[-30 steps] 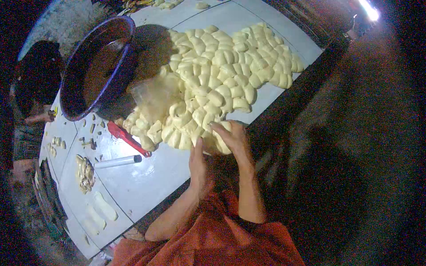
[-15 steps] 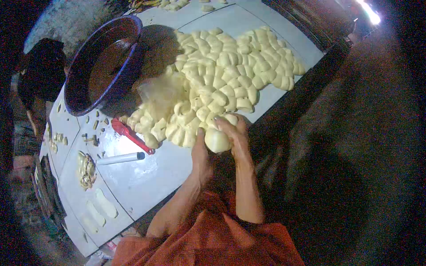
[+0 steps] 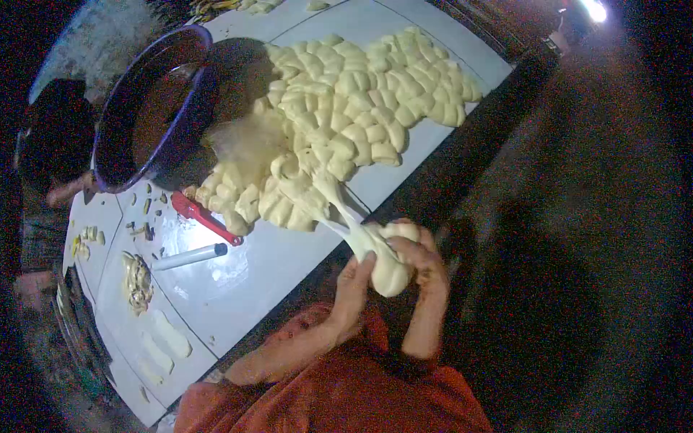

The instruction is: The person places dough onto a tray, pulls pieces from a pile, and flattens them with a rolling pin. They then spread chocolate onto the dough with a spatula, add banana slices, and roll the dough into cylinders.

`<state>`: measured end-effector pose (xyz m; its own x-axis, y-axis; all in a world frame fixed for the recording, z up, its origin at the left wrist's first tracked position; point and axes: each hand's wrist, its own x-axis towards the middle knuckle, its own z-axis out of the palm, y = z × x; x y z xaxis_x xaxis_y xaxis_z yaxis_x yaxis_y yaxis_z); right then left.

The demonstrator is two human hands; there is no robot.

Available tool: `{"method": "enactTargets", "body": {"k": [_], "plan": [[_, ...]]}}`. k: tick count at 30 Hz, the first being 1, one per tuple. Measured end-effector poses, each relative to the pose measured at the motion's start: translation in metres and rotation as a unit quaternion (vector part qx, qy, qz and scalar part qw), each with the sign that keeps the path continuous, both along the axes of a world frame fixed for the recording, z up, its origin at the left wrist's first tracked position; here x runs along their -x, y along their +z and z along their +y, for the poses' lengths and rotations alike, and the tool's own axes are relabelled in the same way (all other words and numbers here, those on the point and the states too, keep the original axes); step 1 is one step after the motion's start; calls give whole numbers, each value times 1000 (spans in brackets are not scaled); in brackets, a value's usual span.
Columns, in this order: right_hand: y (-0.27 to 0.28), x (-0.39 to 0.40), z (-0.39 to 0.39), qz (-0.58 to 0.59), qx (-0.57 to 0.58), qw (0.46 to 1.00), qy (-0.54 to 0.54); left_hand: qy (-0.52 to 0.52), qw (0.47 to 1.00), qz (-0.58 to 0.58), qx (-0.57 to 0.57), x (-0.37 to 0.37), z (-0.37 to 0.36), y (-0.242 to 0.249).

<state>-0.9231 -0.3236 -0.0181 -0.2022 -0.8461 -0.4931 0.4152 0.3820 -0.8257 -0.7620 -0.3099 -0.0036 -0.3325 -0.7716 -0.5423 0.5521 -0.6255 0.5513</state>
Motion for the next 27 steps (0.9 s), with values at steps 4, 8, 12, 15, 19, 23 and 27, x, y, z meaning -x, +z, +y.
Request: {"method": "enactTargets", "body": {"k": [4,8,12,15,19,23,27], "plan": [[21,28,33,72,27,996,-46,-63,996,1,63,16,23,17],[40,9,46,49,160,971,-171,-60,990,10,130,23,26,29],[7,0,23,21,225,972,67,45,983,-2,178,-20,9,28],[26,-70,-24,102,146,971,159,59,980,-113,151,-103,-7,9],[42,-218,-79,111,143,900,397,231,945,-183,139,-244,-2,15],[83,-410,-92,79,175,811,552,330,896,-280,96,-406,29,32],[64,-602,-94,85,272,752,595,445,814,-337,162,-565,52,50]]}}
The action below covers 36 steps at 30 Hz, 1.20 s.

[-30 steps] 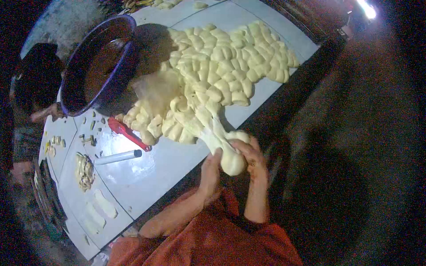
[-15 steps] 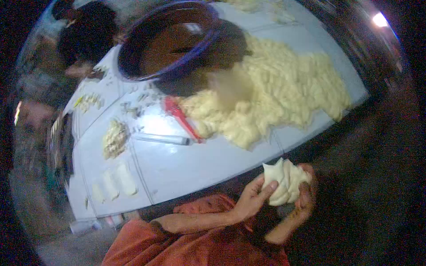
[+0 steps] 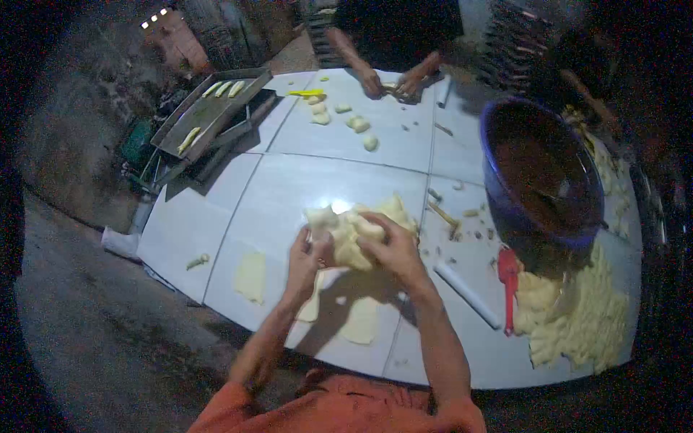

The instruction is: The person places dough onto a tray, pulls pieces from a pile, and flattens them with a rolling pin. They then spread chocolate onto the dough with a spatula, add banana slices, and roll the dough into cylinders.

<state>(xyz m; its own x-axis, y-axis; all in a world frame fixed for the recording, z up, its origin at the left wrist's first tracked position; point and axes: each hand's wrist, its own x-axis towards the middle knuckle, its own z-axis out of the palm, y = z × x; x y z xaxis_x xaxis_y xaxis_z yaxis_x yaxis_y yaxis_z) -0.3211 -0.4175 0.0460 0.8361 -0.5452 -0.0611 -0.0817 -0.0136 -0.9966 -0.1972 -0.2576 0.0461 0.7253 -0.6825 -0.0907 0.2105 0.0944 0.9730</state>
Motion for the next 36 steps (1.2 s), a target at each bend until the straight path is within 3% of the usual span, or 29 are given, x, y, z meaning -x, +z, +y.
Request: {"method": "enactTargets", "body": {"k": [3,4,6,8,9,10,12,13,16,18,20,21,22,23,24,25,26,27,28,30,32,33,34,36], "plan": [[34,-127,7,-42,-43,997,38,52,996,-61,38,-117,14,20],[30,-168,5,-72,-19,996,51,49,996,-61,48,-150,21,31],[50,-233,12,-82,-79,990,79,78,995,-50,45,-208,30,39],[15,-289,8,-80,-100,990,65,103,994,-30,-7,-255,38,18],[-4,-307,11,-2,-133,991,28,137,988,-9,-67,-270,43,0],[-34,-326,7,145,19,989,-10,124,981,66,-134,-293,50,-31],[-110,-340,5,128,313,936,-99,135,981,67,-124,-328,75,-96],[-89,-336,18,133,240,954,-118,165,974,82,-132,-318,77,-62],[-91,-324,19,101,255,957,-97,109,976,69,-174,-316,91,-43],[-80,-311,19,125,161,975,-86,104,978,121,-138,-332,99,-61],[-73,-289,25,89,135,984,-74,101,975,133,-145,-336,100,-57],[-83,-283,24,66,147,985,-66,84,974,132,-163,-366,107,-88],[-84,-267,36,-27,40,994,-101,108,981,77,-143,-353,105,-76],[-58,-240,31,18,148,987,-52,71,981,39,-177,-370,105,-86],[-60,-219,36,10,172,983,-61,87,980,-86,-155,-388,120,-117],[-44,-184,42,29,156,986,-55,94,925,-357,-87,-426,130,-183],[-22,-139,44,19,153,987,-37,96,875,-271,-390,-409,122,-118],[-12,-103,54,55,147,987,-34,5,869,-365,-333,-453,143,-156],[-3,-62,56,84,146,984,-62,4,865,-361,-348,-487,159,-190],[-22,23,61,81,116,980,-139,71,938,-178,-288,-405,126,-132],[-31,125,67,80,8,967,-240,25,922,-226,-315,-333,105,-104],[-29,174,72,137,-15,943,-304,6,907,-294,-303,-214,70,-22],[-59,223,77,29,-51,919,-391,-85,931,-289,-208,-196,63,-40],[-57,316,84,80,-91,857,-501,-166,927,-235,-242,-95,15,-30]]}}
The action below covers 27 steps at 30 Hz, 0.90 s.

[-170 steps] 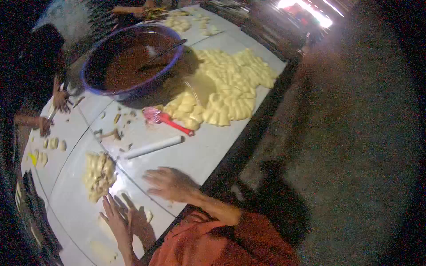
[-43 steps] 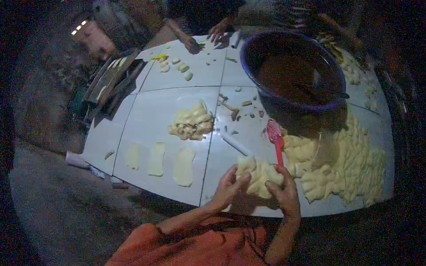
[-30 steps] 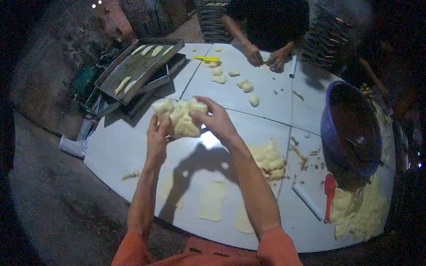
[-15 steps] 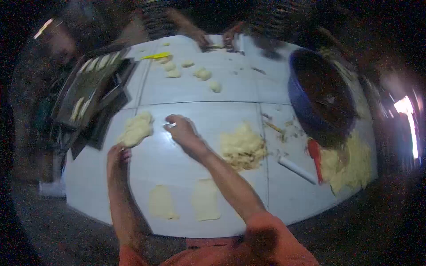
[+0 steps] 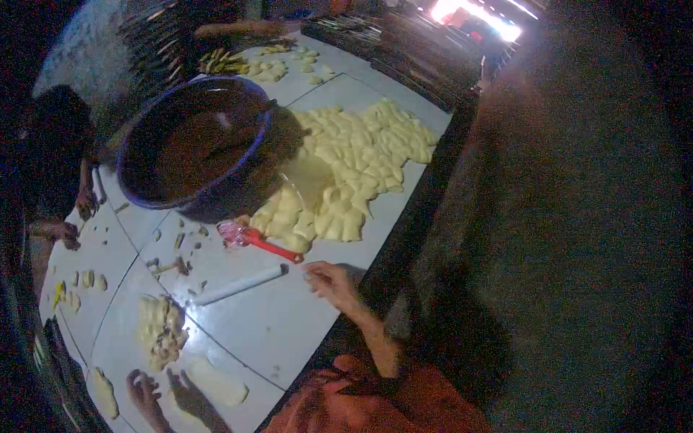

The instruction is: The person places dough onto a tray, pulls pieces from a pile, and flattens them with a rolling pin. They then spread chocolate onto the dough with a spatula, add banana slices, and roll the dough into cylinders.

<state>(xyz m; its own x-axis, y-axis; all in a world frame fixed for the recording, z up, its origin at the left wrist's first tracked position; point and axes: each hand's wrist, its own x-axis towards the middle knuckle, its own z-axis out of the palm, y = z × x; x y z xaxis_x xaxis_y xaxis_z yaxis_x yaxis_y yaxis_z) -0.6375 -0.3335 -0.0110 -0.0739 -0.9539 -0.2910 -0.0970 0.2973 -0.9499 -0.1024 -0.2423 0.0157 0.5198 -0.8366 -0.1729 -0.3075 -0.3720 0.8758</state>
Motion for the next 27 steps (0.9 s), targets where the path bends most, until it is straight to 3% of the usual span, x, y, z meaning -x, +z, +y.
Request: {"method": "enactTargets", "body": {"k": [2,4,7,8,12,14,16,18,20,22,24,25,27], "plan": [[-14,80,5,16,-23,987,-161,-80,989,121,28,108,-33,-7],[-4,126,0,49,-2,970,-238,-227,960,164,-32,209,-71,5],[-10,169,-16,182,-40,970,-157,-362,922,119,-70,342,-117,8],[-10,169,-21,170,-45,972,-153,-375,915,149,-27,374,-126,4],[-6,155,-48,350,-18,935,-61,-344,928,139,-37,456,-160,-13],[15,140,-63,319,-77,939,-98,-261,936,236,12,482,-158,-16],[22,132,-72,298,-74,945,-112,-242,940,240,-7,495,-151,-14],[20,129,-79,284,-72,948,-126,-115,914,388,-35,512,-142,-5],[11,125,-83,275,-37,952,-126,-77,903,422,8,528,-134,-18],[2,122,-83,276,10,953,-124,-41,880,472,-30,536,-139,-15],[-16,120,-81,97,38,979,-176,-16,858,513,-24,539,-138,-14],[-57,127,-78,106,134,969,-180,3,833,552,-20,539,-139,-14],[-36,142,-63,-40,29,985,-163,-13,844,536,-22,538,-136,-25]]}}
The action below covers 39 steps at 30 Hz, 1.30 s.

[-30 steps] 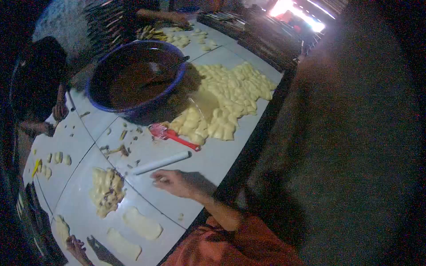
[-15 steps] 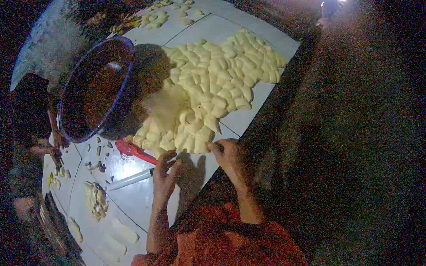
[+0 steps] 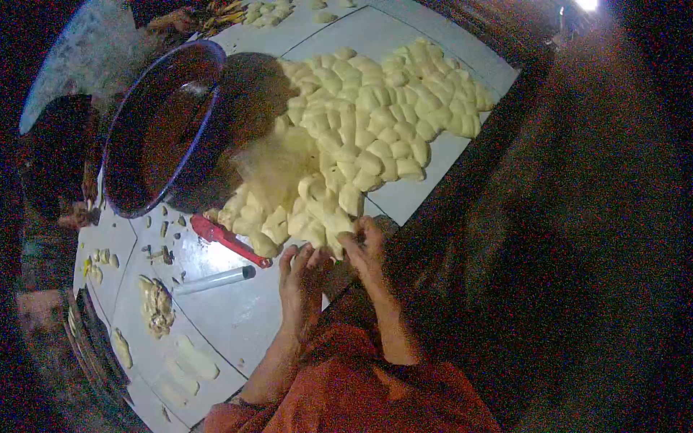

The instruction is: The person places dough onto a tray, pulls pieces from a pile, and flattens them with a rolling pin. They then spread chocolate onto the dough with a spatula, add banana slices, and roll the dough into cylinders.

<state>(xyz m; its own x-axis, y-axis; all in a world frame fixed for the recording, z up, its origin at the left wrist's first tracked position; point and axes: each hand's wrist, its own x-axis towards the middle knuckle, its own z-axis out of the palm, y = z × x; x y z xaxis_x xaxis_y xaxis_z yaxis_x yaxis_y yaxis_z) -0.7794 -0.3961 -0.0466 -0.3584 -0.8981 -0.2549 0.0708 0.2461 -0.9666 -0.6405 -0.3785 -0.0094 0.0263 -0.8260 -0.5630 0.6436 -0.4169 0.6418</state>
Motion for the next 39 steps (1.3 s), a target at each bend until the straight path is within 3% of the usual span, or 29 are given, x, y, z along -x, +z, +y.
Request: {"method": "enactTargets", "body": {"k": [1,2,4,5,7,9,11,14,16,18,20,25,27,28,31,32,33,35,37,39], "plan": [[6,3,5,-101,-24,995,-5,-22,1000,-19,6,0,-1,4],[12,1,4,-100,-28,995,-1,-35,997,4,-63,0,-5,12],[18,-3,-1,-35,-53,997,-42,-44,997,-6,-69,3,-10,0],[16,-2,-4,-35,-55,997,-39,-58,996,-18,-71,4,-13,-7],[5,0,-13,71,-41,997,-13,-91,991,-72,-61,6,-23,-15],[6,5,-18,42,-40,998,18,-149,989,-12,-20,9,-30,-22],[21,13,-17,14,-106,992,66,-143,989,6,-30,10,-27,-23],[24,18,14,-14,-71,994,84,-233,967,-77,-65,-4,-12,15],[16,21,41,47,-43,993,99,-233,967,-70,-70,-10,17,11],[15,26,69,30,-66,990,122,-232,967,-65,-78,-16,49,5],[34,23,76,8,-87,987,137,-212,970,-113,16,-18,71,-3],[45,0,63,-3,-158,982,103,-166,984,-55,-13,-14,48,-1],[26,-9,59,208,13,976,56,-121,992,-36,-28,-7,34,-4],[18,-8,53,293,40,954,47,-119,992,-37,-27,-4,32,-6],[46,-8,41,347,-29,934,82,-77,992,-88,-38,-1,26,-7],[57,-8,32,252,-118,957,88,-75,992,-98,-31,-4,23,-2],[53,-10,26,253,-118,956,87,-72,991,-107,-22,-5,18,6],[33,-16,17,95,-62,993,-14,-50,994,-87,-36,-3,5,12],[25,-16,6,78,-65,995,5,-57,997,-60,-7,-6,-12,-9],[39,-24,0,-32,-133,990,-18,-57,993,-105,-7,-8,-26,-25]]}}
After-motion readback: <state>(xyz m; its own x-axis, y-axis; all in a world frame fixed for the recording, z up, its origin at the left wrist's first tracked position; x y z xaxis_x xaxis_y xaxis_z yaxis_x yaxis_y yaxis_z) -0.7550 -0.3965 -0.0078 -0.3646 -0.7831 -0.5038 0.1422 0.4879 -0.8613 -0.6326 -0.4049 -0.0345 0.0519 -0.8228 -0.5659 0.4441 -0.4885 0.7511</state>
